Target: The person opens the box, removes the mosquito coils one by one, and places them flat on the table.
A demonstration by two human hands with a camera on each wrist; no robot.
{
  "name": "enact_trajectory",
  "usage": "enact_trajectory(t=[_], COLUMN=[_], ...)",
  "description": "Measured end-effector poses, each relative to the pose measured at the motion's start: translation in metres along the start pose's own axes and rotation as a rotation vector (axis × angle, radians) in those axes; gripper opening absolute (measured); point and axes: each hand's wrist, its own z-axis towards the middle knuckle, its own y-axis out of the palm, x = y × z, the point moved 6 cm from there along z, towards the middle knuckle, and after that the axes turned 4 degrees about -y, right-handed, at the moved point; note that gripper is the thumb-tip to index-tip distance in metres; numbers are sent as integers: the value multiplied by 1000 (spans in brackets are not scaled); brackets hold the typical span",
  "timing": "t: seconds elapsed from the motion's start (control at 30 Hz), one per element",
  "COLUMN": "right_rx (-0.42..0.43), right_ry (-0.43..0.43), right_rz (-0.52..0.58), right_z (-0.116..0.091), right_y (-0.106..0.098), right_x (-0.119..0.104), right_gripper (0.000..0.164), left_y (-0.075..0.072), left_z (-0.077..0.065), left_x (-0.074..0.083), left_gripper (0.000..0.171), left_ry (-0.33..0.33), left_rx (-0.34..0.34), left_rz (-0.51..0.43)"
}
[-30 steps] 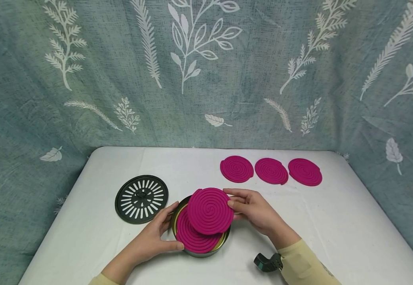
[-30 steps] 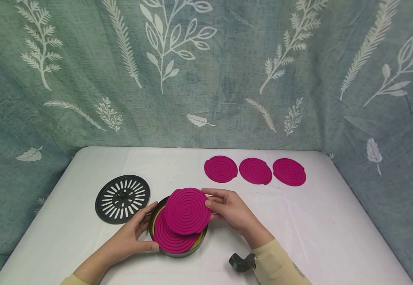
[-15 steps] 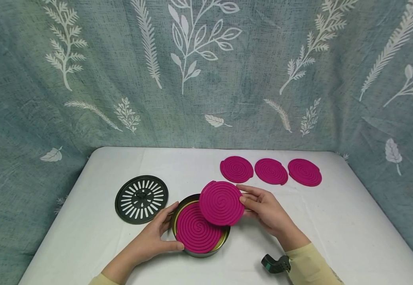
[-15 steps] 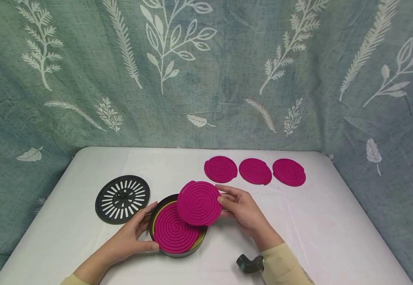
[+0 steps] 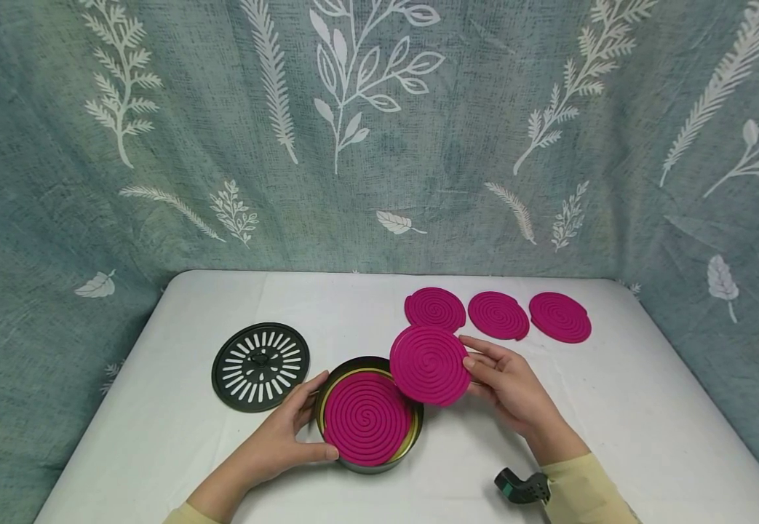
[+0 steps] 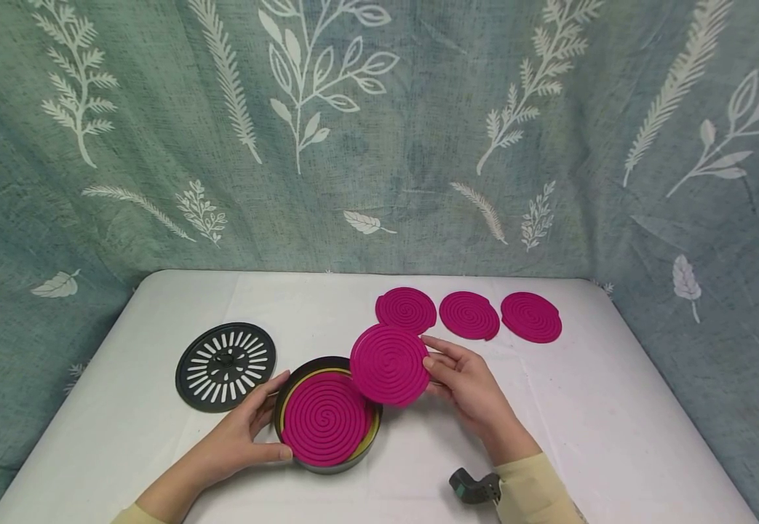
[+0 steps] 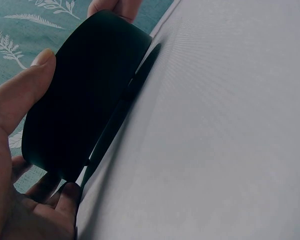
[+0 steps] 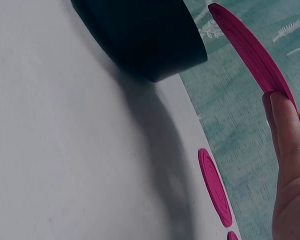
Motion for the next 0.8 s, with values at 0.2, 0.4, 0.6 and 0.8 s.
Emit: enact_trajectory(t=[0.2, 0.4, 0.6, 0.8], right_rx=[29, 92, 161, 181], right_ry=[-9, -13, 40, 81], right_rz=[67, 106, 119, 103], right_z=[-2, -4, -7, -9], right_y=[-12, -28, -41, -48], right_x=[0, 5, 15, 26], right_gripper=[59, 59, 60, 58], left_y=[0, -1, 0, 0], left_z=[0, 0, 0, 0], left_x=[0, 1, 1, 0], left_gripper=[115, 115, 115, 115], left_ry=[-11, -14, -8, 0], left_rx=[1, 0, -10, -6], left_rz=[7, 2, -13, -11])
